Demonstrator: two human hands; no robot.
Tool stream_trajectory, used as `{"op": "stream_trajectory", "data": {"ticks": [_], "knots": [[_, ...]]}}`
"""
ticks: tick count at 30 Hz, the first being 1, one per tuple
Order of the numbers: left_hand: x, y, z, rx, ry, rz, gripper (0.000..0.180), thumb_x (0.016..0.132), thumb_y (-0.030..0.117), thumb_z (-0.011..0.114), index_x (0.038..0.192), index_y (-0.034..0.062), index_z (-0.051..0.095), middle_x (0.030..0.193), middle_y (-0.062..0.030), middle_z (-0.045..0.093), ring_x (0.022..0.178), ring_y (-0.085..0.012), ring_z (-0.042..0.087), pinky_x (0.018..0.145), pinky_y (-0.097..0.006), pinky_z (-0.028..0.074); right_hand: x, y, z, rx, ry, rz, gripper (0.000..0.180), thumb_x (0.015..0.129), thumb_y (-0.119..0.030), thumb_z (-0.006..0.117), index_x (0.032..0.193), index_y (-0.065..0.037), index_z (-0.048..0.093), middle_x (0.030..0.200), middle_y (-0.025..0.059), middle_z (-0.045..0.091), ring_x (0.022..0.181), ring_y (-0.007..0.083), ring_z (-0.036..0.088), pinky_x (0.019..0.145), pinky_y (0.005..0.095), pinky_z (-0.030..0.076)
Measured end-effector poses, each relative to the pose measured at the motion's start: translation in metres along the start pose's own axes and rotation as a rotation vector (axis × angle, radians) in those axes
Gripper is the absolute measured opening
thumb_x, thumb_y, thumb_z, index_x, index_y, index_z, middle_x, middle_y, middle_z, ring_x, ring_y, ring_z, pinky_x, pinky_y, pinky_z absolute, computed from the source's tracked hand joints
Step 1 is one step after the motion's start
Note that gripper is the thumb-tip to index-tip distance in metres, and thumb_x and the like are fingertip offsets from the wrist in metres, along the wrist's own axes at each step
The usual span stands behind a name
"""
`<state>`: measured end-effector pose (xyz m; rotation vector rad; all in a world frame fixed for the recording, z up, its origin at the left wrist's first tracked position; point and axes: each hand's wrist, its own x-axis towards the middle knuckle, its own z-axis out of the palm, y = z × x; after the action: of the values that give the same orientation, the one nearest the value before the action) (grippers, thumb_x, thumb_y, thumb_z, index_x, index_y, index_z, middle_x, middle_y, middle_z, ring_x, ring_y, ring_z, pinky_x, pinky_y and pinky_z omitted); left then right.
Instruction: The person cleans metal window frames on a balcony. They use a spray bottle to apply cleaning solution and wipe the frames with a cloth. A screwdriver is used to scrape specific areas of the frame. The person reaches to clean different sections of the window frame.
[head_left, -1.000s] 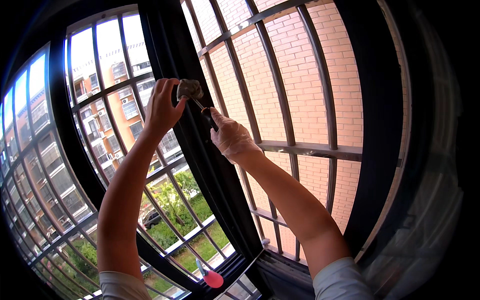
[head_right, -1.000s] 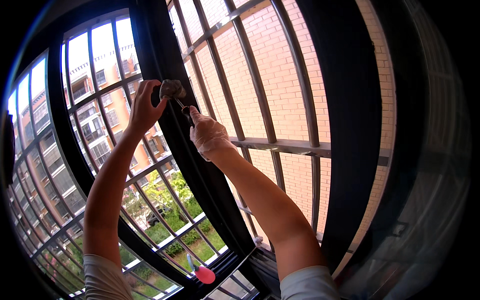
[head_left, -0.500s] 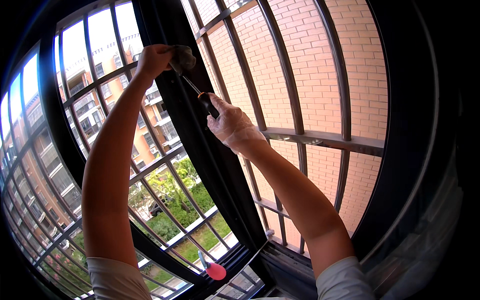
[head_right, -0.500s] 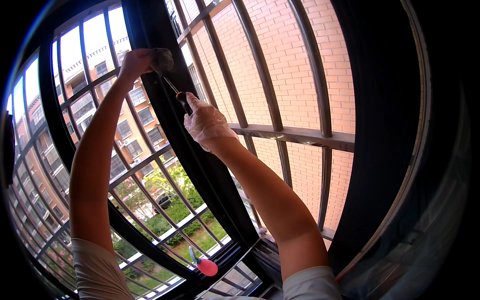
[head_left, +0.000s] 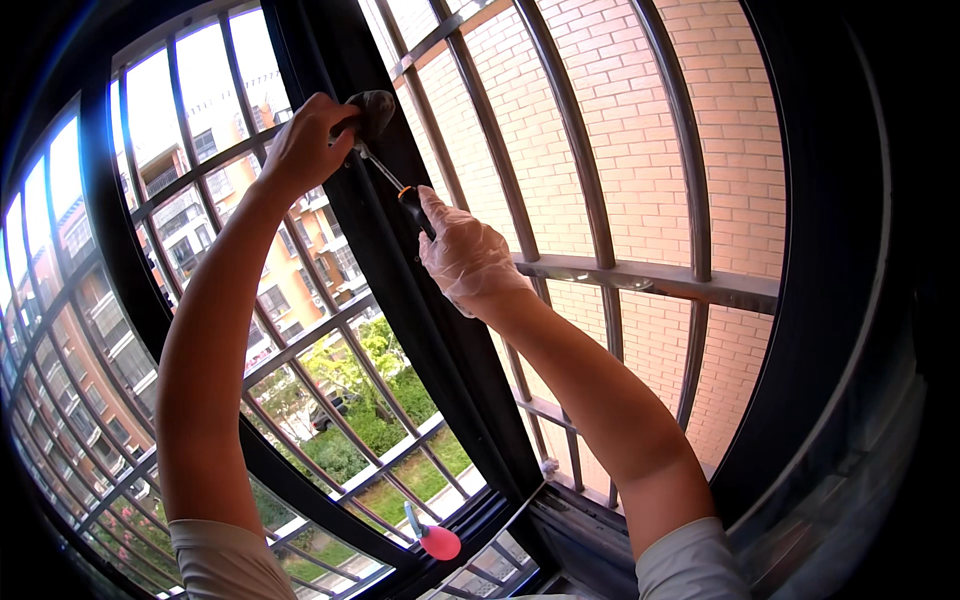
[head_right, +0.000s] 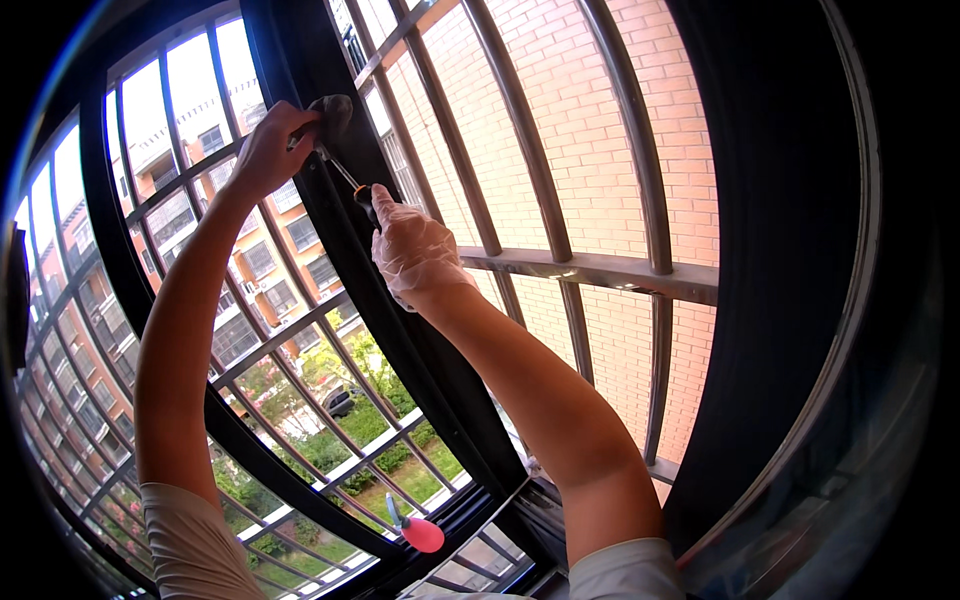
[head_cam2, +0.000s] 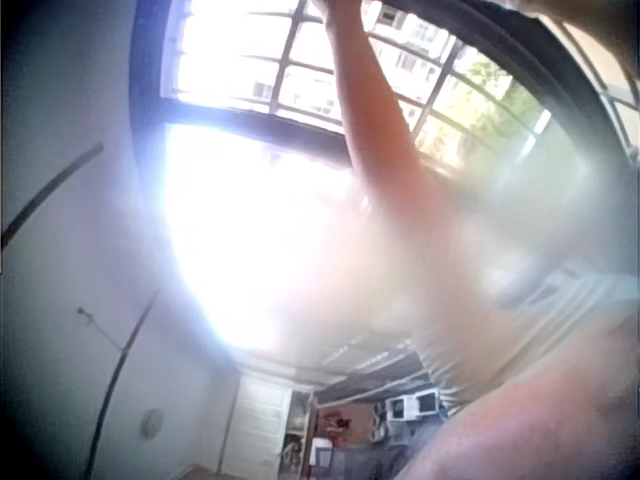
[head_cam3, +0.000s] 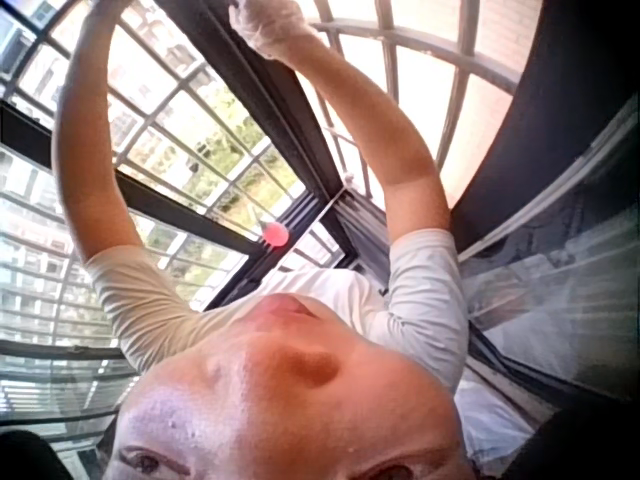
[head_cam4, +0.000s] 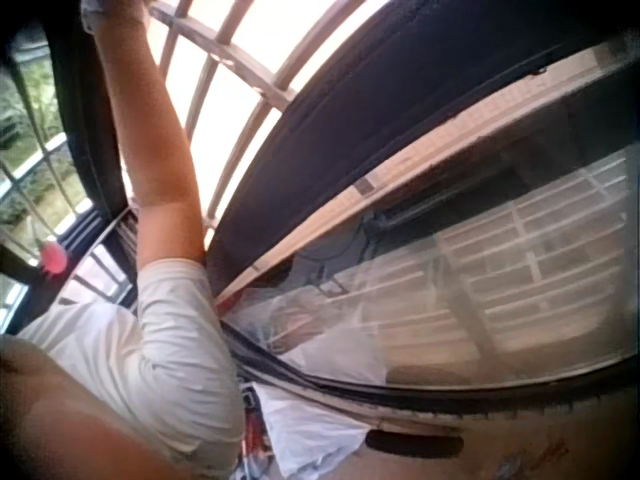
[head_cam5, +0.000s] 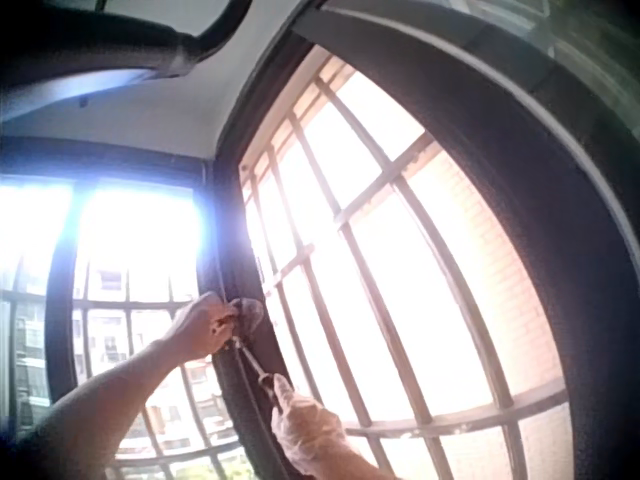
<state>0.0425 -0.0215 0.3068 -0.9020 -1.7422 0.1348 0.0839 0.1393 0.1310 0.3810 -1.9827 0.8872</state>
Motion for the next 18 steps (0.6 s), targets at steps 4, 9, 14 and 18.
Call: {"op": "stream_trajectory", "data": {"ticks": [4,9,14,18], "knots": [[0.005,0.004,0.009,-0.237,-0.087,-0.32,0.036,0.074,0.006,0.067,0.11,0.0067,0.064,0.084,-0.0104,0.062,0.078,-0.0192,0.062,0.071,-0.031,0.049,-0.002,0.001,0.001,0.004,0.045,0.013,0.054,0.086,-0.022,0.056,0.136,-0.014,0.038,0.101,0.0174,0.063,0.089,0.0326,0.063,0.079,0.0377,0.051],[0.004,-0.019,0.015,-0.357,-0.083,-0.222,0.044,0.072,0.004,0.066,0.115,0.0045,0.06,0.093,-0.0139,0.066,0.081,-0.0204,0.066,0.075,-0.029,0.052,-0.021,-0.007,-0.017,0.098,-0.049,0.072,0.056,0.086,-0.022,0.056,0.137,-0.014,0.035,0.098,0.0199,0.063,0.086,0.0329,0.064,0.078,0.039,0.051],[0.007,-0.019,0.019,-0.395,-0.069,-0.294,0.048,0.07,0.003,0.067,0.117,0.0044,0.059,0.092,-0.0131,0.067,0.081,-0.0206,0.066,0.075,-0.03,0.052,-0.025,0.0,-0.017,0.32,0.135,-0.108,0.049,0.088,-0.018,0.056,0.133,-0.011,0.041,0.094,0.021,0.062,0.083,0.0323,0.064,0.072,0.0387,0.05],[0.005,-0.003,0.016,-0.398,-0.053,-0.314,0.047,0.07,0.004,0.067,0.116,0.0039,0.059,0.093,-0.0133,0.065,0.078,-0.0206,0.065,0.073,-0.03,0.052,-0.006,-0.019,-0.031,0.296,0.062,-0.043,0.048,0.088,-0.017,0.056,0.132,-0.005,0.041,0.092,0.0224,0.062,0.082,0.0313,0.064,0.07,0.0386,0.05]]}}
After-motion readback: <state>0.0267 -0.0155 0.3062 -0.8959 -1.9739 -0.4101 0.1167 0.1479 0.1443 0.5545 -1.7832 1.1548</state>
